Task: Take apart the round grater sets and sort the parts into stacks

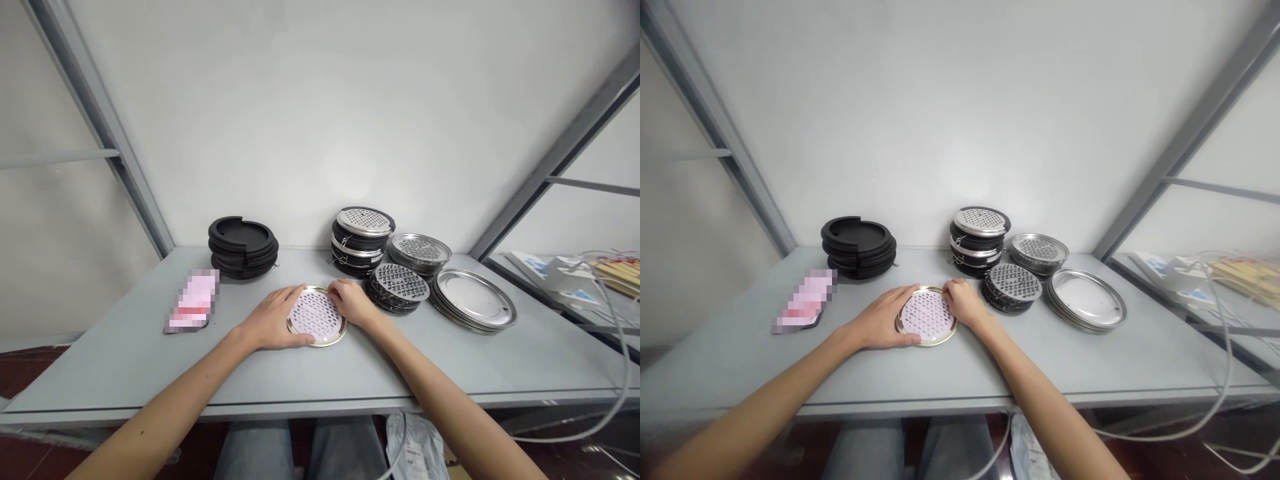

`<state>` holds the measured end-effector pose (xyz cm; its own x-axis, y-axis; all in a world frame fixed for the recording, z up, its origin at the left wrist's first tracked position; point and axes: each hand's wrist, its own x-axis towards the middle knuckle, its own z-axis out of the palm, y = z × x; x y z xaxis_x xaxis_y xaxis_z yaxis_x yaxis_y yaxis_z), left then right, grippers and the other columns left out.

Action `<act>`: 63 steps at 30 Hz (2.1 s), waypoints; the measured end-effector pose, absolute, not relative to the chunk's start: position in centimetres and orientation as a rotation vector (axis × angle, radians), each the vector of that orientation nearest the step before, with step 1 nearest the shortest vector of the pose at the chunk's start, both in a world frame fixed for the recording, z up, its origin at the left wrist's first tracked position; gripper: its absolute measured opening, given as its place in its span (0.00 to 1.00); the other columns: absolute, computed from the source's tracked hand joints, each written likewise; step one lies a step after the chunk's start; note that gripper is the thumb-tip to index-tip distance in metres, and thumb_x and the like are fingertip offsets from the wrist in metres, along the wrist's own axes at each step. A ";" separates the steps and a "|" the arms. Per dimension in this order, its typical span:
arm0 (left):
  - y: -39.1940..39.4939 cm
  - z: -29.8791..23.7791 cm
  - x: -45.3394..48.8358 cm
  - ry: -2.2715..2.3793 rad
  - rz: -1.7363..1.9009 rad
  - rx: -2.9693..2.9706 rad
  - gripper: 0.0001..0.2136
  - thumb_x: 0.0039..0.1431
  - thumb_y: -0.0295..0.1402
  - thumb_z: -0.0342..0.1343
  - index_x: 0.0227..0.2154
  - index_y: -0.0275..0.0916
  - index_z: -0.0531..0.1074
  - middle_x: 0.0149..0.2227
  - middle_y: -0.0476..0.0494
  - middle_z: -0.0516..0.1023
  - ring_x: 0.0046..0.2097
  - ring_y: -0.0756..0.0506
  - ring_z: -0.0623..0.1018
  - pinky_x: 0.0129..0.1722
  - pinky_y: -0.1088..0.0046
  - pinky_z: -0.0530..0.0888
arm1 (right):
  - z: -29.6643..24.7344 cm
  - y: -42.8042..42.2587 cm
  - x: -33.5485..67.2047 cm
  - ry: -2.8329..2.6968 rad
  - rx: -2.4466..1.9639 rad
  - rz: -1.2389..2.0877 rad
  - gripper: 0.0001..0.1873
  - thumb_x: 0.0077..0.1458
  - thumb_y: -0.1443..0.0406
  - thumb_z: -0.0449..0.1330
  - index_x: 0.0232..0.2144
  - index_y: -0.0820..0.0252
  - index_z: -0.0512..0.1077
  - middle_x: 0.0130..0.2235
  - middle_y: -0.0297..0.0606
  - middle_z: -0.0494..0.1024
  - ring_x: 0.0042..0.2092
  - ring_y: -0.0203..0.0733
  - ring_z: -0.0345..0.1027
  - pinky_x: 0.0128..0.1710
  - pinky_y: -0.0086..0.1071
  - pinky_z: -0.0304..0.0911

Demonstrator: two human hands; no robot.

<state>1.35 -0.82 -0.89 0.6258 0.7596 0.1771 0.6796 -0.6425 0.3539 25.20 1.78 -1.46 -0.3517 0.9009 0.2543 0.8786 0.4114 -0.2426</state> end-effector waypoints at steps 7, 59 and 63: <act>-0.9 -0.7 1.4 1.206 0.433 2.578 0.51 0.45 0.61 0.59 0.66 0.38 0.46 0.66 0.35 0.55 0.64 0.32 0.59 0.62 0.56 0.58 | -1.6 1.6 24.9 -2.336 -1.606 0.033 0.10 0.60 0.70 0.51 0.36 0.62 0.73 0.38 0.43 0.77 0.40 0.42 0.69 0.38 0.29 0.56; 0.1 -0.9 -1.6 1.047 0.437 2.454 0.54 0.46 0.46 0.66 0.68 0.44 0.36 0.67 0.37 0.53 0.66 0.34 0.56 0.63 0.54 0.57 | 3.1 -1.1 32.9 -1.099 -1.328 0.808 0.18 0.43 0.56 0.67 0.33 0.64 0.78 0.34 0.44 0.80 0.34 0.43 0.73 0.32 0.33 0.71; 0.2 -0.8 -1.5 0.992 0.444 2.522 0.45 0.47 0.48 0.65 0.65 0.43 0.51 0.67 0.38 0.54 0.66 0.35 0.56 0.64 0.56 0.56 | 4.1 -1.6 39.3 -0.922 -1.362 0.859 0.16 0.41 0.60 0.69 0.32 0.65 0.77 0.32 0.45 0.80 0.29 0.39 0.73 0.30 0.31 0.72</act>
<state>-1.49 0.17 -0.76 0.6990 0.7001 0.1462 0.5756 -0.6720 0.4659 39.32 -1.56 4.07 0.4094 0.9114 0.0420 0.0232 0.0356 -0.9991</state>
